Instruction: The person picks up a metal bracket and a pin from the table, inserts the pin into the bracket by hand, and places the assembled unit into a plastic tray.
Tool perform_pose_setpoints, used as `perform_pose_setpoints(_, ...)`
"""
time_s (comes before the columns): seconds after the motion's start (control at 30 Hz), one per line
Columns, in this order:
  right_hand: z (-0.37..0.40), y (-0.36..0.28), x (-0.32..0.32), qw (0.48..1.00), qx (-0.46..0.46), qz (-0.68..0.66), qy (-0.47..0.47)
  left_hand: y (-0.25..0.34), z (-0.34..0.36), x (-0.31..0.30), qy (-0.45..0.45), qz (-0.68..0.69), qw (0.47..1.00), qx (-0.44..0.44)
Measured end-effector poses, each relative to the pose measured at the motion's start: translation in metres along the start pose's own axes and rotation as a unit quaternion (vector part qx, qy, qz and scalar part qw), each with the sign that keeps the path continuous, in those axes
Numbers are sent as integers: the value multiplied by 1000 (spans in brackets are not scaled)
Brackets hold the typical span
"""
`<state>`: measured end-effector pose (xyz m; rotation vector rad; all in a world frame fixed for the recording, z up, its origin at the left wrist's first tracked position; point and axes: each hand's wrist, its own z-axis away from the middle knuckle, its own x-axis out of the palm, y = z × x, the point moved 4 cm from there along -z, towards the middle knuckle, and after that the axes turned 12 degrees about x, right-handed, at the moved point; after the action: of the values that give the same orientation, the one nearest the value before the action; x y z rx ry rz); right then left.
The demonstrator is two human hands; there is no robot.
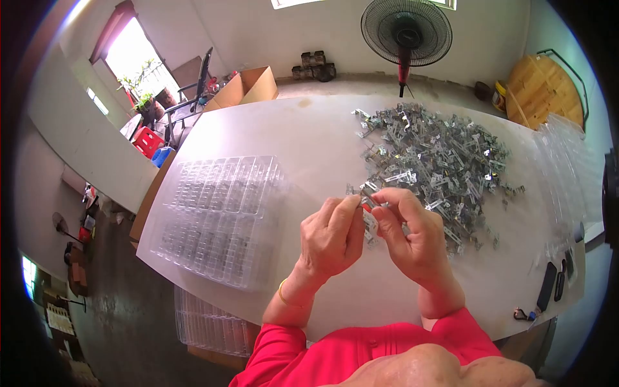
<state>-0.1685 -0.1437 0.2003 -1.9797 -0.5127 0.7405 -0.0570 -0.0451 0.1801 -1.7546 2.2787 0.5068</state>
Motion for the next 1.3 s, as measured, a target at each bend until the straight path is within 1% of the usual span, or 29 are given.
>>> perform_pose_setpoints(0.03, 0, 0, 0, 1000, -9, 8, 9, 2, -1, 0, -2, -11, 1000, 19)
perform_pose_setpoints(0.1, -2, -1, -1, 999, -24, 15, 16, 4, -2, 0, -15, -29, 999, 25)
perform_pose_setpoints(0.13, -3, -4, -3, 996, -51, 58, 32, 5, -2, 0, -30, -46, 998, 29)
perform_pose_setpoints(0.17, -4, -7, -5, 991, -78, 100, 47, 4, -3, -1, -27, -52, 998, 31)
perform_pose_setpoints(0.3, -5, -7, -5, 990, -92, 101, 47, 8, -3, -1, -54, -55, 997, 33)
perform_pose_setpoints(0.37, -3, -10, -8, 990, -101, 48, 82, 12, -3, 3, -82, -30, 996, 26)
perform_pose_setpoints(0.4, -3, -15, -10, 987, -122, 55, 92, 9, -2, 3, -42, -3, 999, 28)
perform_pose_setpoints(0.43, -2, -14, -11, 987, -116, 57, 90, 8, -2, 3, -45, 1, 999, 23)
perform_pose_setpoints(0.5, -1, -11, -18, 989, -94, 12, 113, 0, 1, -5, 13, 86, 990, -111)
perform_pose_setpoints(0.53, -1, -11, -19, 989, -95, 8, 115, -12, 15, -2, 54, 174, 959, -216)
perform_pose_setpoints(0.57, 0, -10, -19, 989, -92, 11, 117, -19, 20, 0, 97, 282, 908, -295)
perform_pose_setpoints(0.63, -2, -4, -13, 994, -54, -5, 92, -26, 15, -5, 111, 350, 857, -361)
perform_pose_setpoints(0.7, -3, -4, -9, 992, -70, 3, 102, -29, 14, -5, 108, 355, 852, -369)
perform_pose_setpoints(0.77, -4, -1, -4, 997, -36, 26, 57, -30, 15, -3, 106, 362, 845, -379)
perform_pose_setpoints(0.87, -4, 1, -2, 997, -33, 49, 51, -27, 15, -1, 99, 365, 847, -373)
perform_pose_setpoints(1.07, -7, 3, -2, 998, -30, 38, 43, -22, 15, 0, 81, 344, 867, -352)
perform_pose_setpoints(1.27, -6, 5, -2, 997, -31, 49, 44, -22, 18, 1, 95, 298, 898, -309)
perform_pose_setpoints(1.3, -6, 4, -2, 997, -31, 49, 45, -23, 18, 0, 85, 250, 926, -270)
